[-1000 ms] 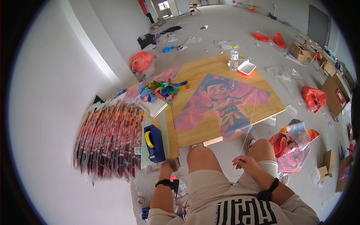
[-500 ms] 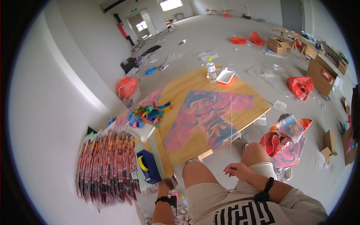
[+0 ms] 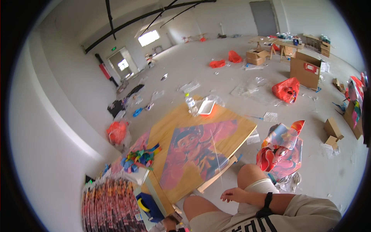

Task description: Assembling a kite by attaching support sticks and string.

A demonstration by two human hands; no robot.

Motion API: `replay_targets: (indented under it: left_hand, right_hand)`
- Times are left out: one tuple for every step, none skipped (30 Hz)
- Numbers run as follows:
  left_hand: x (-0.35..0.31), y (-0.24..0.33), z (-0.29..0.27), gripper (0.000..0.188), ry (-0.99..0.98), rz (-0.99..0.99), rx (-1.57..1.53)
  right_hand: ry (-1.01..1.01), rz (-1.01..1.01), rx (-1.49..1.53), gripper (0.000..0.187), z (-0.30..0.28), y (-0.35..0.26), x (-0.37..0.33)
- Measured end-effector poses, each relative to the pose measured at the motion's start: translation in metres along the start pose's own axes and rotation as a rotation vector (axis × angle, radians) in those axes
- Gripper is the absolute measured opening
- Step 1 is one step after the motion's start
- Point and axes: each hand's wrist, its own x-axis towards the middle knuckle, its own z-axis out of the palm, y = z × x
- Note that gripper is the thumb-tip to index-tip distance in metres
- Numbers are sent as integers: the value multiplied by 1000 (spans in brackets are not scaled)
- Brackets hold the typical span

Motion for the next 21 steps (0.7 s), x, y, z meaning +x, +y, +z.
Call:
replay_targets:
  left_hand:
    - [2, 19, -3, 22, -57, 56, 7]
    - [1, -12, 6, 11, 205, 210, -91]
    - [-19, -41, 16, 5, 129, 68, -308]
    - [-7, -4, 9, 5, 0, 34, -493]
    - [-4, -7, 5, 6, -164, -113, -884]
    - [-9, -34, 18, 6, -5, -57, -769]
    - [-3, -23, 25, 8, 5, -203, -897]
    - [2, -20, 27, 8, 11, -186, -905]
    - [3, -21, 29, 7, 10, -133, -766]
    - [4, -23, 32, 6, 11, -83, -626]
    - [2, -26, 34, 6, 14, -42, -482]
    - [1, -28, 36, 5, 15, -3, -337]
    - [2, -28, 41, 5, 23, -5, -340]
    - [3, -27, 44, 3, 77, 14, -382]
    - [4, -27, 47, 5, 129, 34, -424]
    - [6, -28, 49, 5, 135, 28, -424]
    - [9, -30, 52, 3, 96, -3, -457]
    - [11, -32, 53, 4, 58, -37, -488]
    - [12, -35, 55, 6, 19, -71, -519]
    - [12, -39, 55, 9, -20, -105, -550]
    - [8, -45, 55, 12, -57, -142, -580]
  right_hand:
    - [7, 13, -14, 26, -7, 7, -3]
    - [9, -10, -18, 26, -1, 0, 1]
    - [-26, -28, -35, 26, 7, -7, 5]
    - [21, -7, -51, 25, -6, 2, -3]
    - [43, -26, -59, 25, -6, 1, -4]
    - [-14, -41, -64, 26, 4, -5, 4]
    - [-14, -30, -66, 27, 0, -1, 2]
    - [0, -41, -75, 27, -1, -2, 0]
    - [-7, -32, -77, 28, -1, -3, -3]
    - [-14, -22, -79, 29, -2, -5, -4]
    - [-17, -30, -86, 29, -3, -1, -3]
    - [-20, -16, -89, 31, -4, 3, -2]
    - [-24, -2, -91, 32, -6, 8, -1]
    - [-31, -6, -96, 32, -6, 7, 0]
    - [-35, 8, -107, 32, -6, 7, 0]
    - [-37, 24, -117, 32, -7, 7, 1]
    - [-44, 21, -121, 32, -6, 7, 1]
    - [-40, 13, -124, 32, -5, 8, 2]
    - [-37, 6, -126, 31, -4, 8, 3]
    - [-48, 4, -127, 31, -4, 5, 2]
    - [-48, -4, -116, 31, -3, 2, 2]
